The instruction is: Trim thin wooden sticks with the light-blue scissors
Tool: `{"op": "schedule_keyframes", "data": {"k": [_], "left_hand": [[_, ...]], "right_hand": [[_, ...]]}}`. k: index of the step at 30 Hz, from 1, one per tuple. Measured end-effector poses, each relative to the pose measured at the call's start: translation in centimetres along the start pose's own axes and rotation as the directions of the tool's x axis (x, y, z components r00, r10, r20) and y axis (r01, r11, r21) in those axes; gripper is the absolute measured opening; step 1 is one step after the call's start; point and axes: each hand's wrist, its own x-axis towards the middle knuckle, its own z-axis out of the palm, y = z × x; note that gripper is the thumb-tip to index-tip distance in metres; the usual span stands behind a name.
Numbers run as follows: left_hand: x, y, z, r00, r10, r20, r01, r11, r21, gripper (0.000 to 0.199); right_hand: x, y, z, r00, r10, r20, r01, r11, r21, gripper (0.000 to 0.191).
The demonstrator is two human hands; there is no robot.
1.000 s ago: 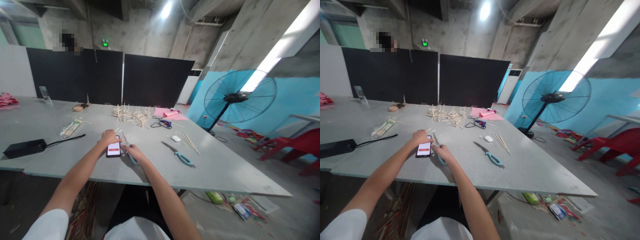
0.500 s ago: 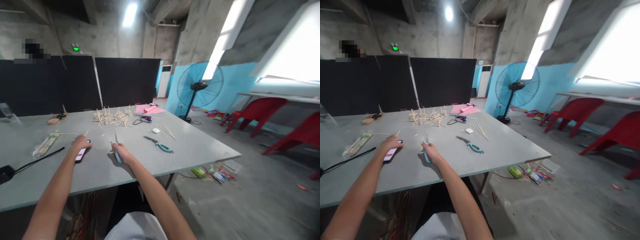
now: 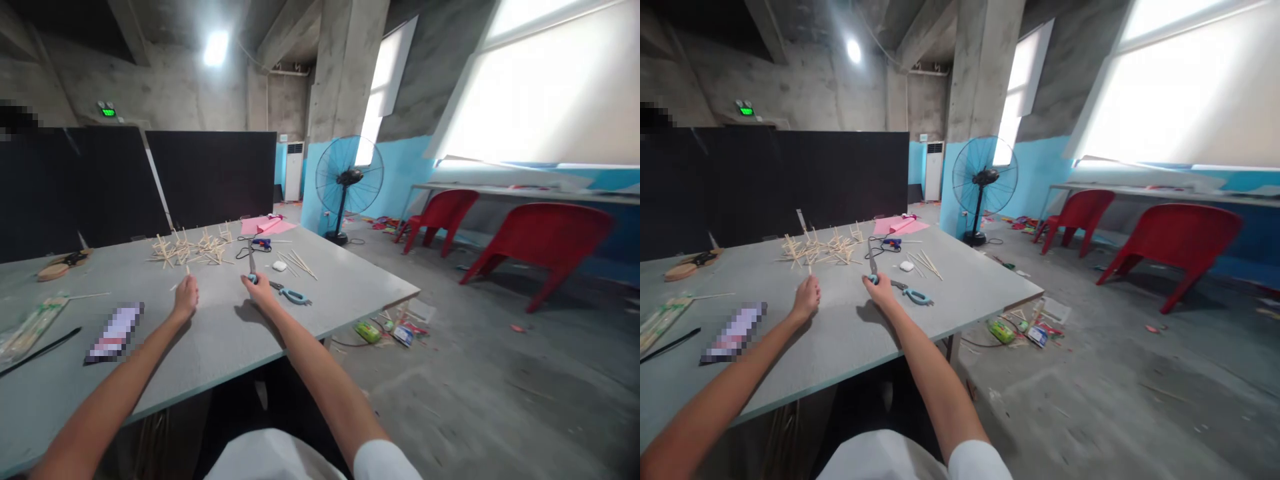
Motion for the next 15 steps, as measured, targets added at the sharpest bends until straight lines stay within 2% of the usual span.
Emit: {"op": "schedule_keyframes", "data": {"k": [3,5,7,11,15], "left_hand": [[-1.1,1.4,4.7,0.995,0.022,0.094,-0.013,0.996,-0.093,0.049],[-1.7,1.9,6.4,0.986,0.053,0.158,-0.032,0.990,-0.134,0.050],[-2.2,2.1,7.0,0.975,0.094,0.202,-0.062,0.985,-0.159,0.050],[-2.8,2.0,6.5,0.954,0.200,0.222,-0.167,0.973,-0.157,0.050],[-3.4,2.3,6.4,0.897,0.297,0.329,-0.254,0.953,-0.168,0.043]], "right_hand": [[-0.7,0.5,-1.0,0.998,-0.059,0.007,0.059,0.981,-0.184,0.033],[-1.0,0.5,-0.8,0.994,-0.108,0.011,0.107,0.955,-0.276,0.026],[-1.0,0.4,-0.5,0.989,-0.150,0.008,0.144,0.929,-0.342,0.021],[-0.7,0.2,-0.4,0.983,-0.184,0.001,0.167,0.892,-0.420,0.018],[-0.5,0.2,-0.7,0.984,-0.177,0.016,0.164,0.863,-0.477,0.020]]}}
